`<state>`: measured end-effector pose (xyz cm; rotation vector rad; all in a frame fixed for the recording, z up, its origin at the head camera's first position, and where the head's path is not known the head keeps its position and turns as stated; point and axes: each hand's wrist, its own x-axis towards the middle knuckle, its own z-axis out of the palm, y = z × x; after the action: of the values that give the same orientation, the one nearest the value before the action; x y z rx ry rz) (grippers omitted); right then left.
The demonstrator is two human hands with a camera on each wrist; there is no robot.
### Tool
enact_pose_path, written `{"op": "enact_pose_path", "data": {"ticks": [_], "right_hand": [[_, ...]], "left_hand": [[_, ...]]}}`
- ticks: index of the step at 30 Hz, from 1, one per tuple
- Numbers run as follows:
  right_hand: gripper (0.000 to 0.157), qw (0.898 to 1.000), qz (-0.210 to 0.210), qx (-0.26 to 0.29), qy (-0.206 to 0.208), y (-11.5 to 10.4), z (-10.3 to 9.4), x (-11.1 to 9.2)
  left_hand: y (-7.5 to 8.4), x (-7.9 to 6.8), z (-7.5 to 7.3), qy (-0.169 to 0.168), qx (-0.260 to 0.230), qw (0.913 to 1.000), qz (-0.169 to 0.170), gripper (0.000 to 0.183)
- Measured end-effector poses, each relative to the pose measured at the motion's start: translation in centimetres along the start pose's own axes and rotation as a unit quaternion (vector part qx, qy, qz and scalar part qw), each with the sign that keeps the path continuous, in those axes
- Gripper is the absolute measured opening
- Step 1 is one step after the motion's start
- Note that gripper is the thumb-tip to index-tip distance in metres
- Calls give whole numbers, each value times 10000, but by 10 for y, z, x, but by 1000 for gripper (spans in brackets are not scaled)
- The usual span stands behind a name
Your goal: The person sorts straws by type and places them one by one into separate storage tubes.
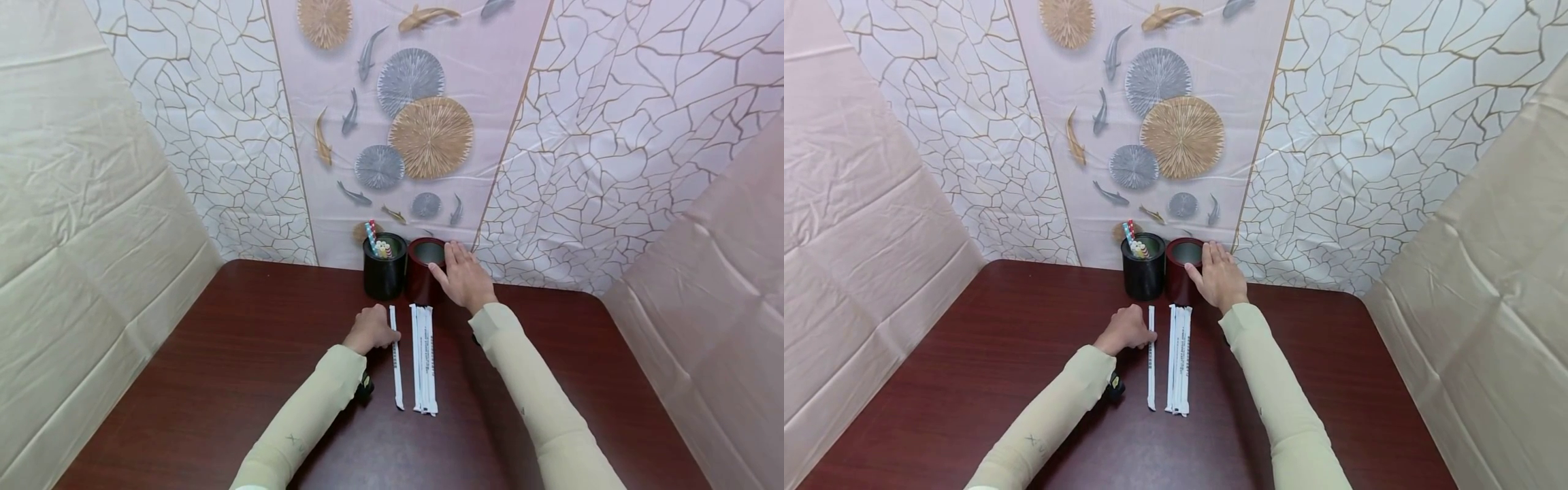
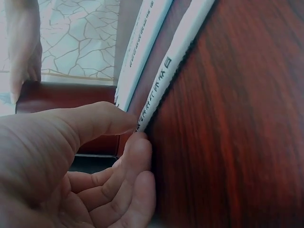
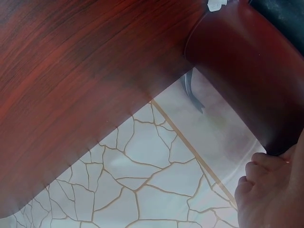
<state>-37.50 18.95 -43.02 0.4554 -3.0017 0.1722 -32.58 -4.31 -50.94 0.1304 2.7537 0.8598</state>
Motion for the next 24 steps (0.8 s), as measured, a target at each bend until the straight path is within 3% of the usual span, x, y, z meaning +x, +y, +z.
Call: {"op": "enact_pose_path", "data": {"ticks": [3,10,17,24], "right_hand": [[83,10000,-16,15,-2,0,0,1],[83,10000,-18,-22,30,0,0,2],[83,9999,-18,-36,100,0,1,1],[84,9999,-16,-51,140,0,3,-1]], "left_hand": [[6,-1,-4,-113,-108,9998,-160,29],[-7,31,11,-276,-118,9990,-326,28],[4,16,5,-194,-28,9991,-386,29],[-3,26,15,-137,36,9993,-337,30]]}}
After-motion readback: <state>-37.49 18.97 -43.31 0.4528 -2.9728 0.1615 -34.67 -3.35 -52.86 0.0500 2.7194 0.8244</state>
